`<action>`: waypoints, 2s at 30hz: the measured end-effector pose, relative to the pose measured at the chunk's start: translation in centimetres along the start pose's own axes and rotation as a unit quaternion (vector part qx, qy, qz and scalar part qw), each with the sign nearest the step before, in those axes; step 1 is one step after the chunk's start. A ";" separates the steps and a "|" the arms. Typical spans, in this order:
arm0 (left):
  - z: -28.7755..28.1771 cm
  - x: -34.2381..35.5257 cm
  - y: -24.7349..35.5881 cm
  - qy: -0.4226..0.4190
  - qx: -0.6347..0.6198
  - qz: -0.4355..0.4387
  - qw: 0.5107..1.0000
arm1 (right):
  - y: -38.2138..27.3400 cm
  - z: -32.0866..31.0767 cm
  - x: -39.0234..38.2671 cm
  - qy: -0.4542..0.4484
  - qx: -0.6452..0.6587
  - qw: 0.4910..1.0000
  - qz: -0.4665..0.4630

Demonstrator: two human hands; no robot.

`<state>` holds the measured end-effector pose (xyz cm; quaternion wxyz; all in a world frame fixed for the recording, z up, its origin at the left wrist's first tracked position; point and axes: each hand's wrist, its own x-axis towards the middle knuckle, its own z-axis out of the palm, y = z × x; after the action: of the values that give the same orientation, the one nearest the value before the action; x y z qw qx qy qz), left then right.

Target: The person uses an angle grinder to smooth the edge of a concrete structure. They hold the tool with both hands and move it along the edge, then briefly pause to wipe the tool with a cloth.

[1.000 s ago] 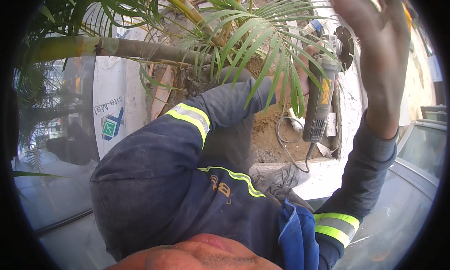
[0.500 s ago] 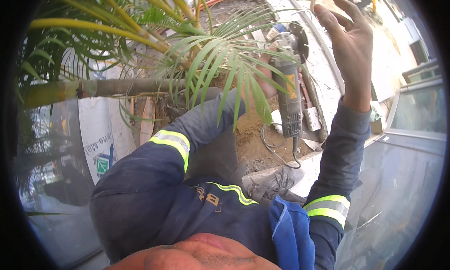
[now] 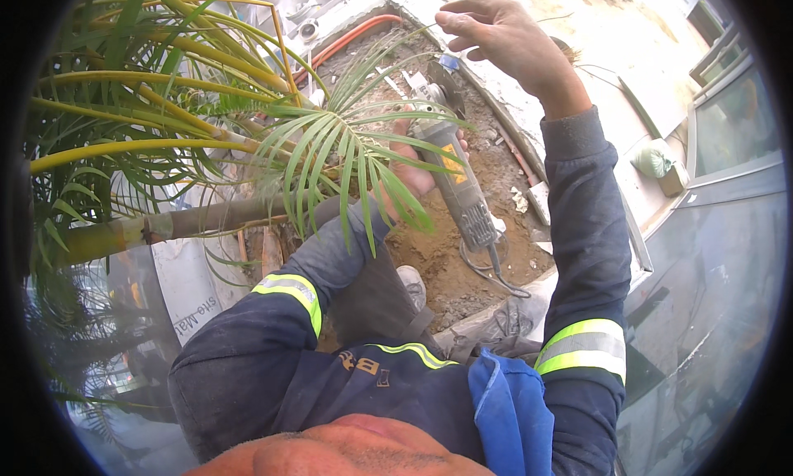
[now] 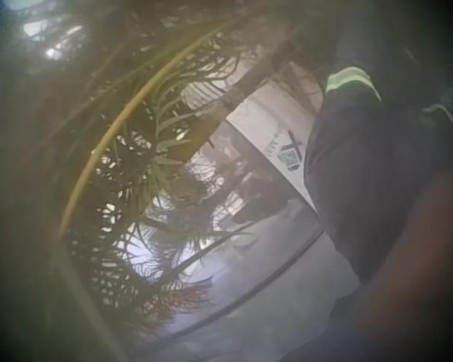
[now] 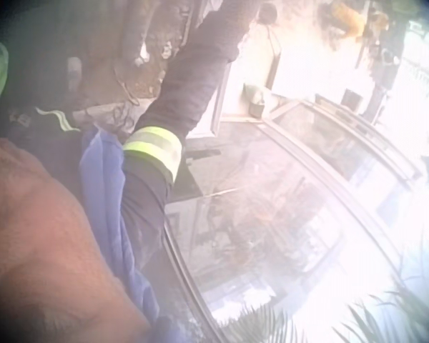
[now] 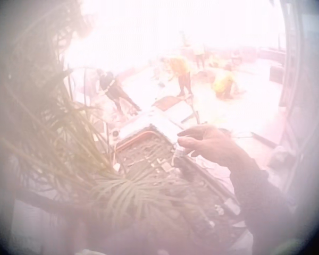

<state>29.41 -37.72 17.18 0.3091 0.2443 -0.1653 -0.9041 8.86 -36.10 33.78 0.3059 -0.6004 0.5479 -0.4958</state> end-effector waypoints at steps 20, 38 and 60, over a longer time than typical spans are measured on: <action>0.0 1.0 -1.0 -0.045 0.017 -0.033 0.998 | -3.8 1.5 -1.9 -0.075 -0.032 0.996 -0.042; 2.6 0.7 -2.0 0.058 0.014 0.001 0.998 | -7.6 7.5 2.4 -0.088 -0.243 0.954 -0.150; -1.2 2.3 -2.4 0.046 -0.022 0.035 0.998 | -8.7 9.7 4.3 -0.135 -0.266 0.949 -0.105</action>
<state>27.35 -37.56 14.36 0.3531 0.2723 -0.1394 -0.8842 20.59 -40.08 39.67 0.1530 -0.7755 0.5470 -0.2757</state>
